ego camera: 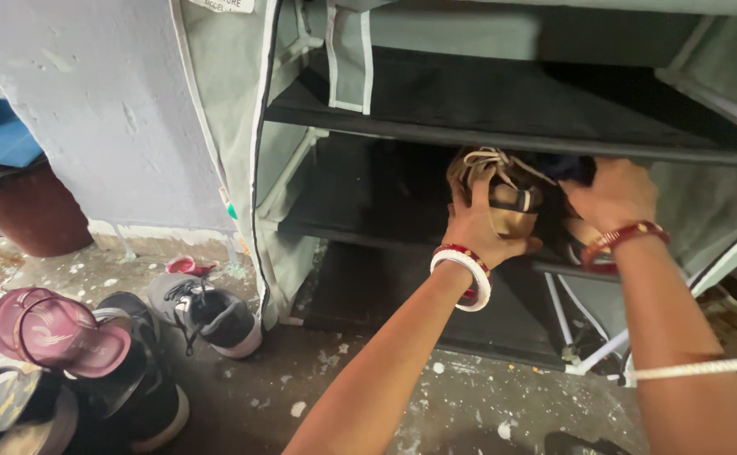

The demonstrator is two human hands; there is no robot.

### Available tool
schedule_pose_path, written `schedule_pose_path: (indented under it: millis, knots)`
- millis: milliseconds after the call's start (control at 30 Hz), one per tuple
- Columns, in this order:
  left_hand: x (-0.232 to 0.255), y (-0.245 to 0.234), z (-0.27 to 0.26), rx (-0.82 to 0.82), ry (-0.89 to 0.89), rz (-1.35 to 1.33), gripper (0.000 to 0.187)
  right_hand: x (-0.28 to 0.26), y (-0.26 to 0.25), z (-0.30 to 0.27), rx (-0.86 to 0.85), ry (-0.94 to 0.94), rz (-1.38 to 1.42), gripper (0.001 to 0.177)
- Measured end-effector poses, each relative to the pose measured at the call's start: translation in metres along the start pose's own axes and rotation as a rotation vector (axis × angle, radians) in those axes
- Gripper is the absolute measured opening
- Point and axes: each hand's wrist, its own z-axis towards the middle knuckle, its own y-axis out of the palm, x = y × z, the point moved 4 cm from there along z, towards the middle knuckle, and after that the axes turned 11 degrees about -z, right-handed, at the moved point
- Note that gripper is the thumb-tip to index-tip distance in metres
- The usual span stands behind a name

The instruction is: The person sits on the floor and scrubs a beige sneaker with a dark cloth, then places it on a nearby shoe rack. They then pick up a grey sneaker and begin scrubbing it with the same cloth.

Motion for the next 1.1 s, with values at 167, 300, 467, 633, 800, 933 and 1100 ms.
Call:
schedule_pose_path:
  millis: [167, 300, 467, 633, 800, 933, 1100]
  knots:
    - [0.01, 0.008, -0.003, 0.008, -0.064, 0.014, 0.12, 0.03, -0.019, -0.039, 0.067, 0.034, -0.11, 0.059]
    - [0.008, 0.015, -0.002, 0.053, -0.038, 0.072, 0.113, 0.049, -0.016, -0.052, 0.039, 0.032, -0.039, 0.067]
    - [0.008, 0.018, 0.0, 0.052, -0.086, 0.08, 0.102, 0.045, -0.019, -0.066, -0.092, 0.03, 0.12, 0.113]
    - [0.018, 0.019, -0.002, 0.067, -0.114, 0.087, 0.101, 0.028, -0.045, -0.078, -0.067, 0.118, 0.089, 0.096]
    - [0.029, 0.036, -0.006, 0.122, -0.121, 0.06, 0.093, 0.025, -0.063, -0.076, -0.037, 0.112, 0.12, 0.099]
    - [0.028, 0.043, -0.007, 0.132, -0.132, 0.076, 0.096, 0.027, -0.059, -0.079, -0.029, 0.146, 0.098, 0.098]
    - [0.025, 0.046, -0.003, 0.136, -0.13, 0.084, 0.096, 0.027, -0.06, -0.072, -0.039, 0.107, 0.066, 0.111]
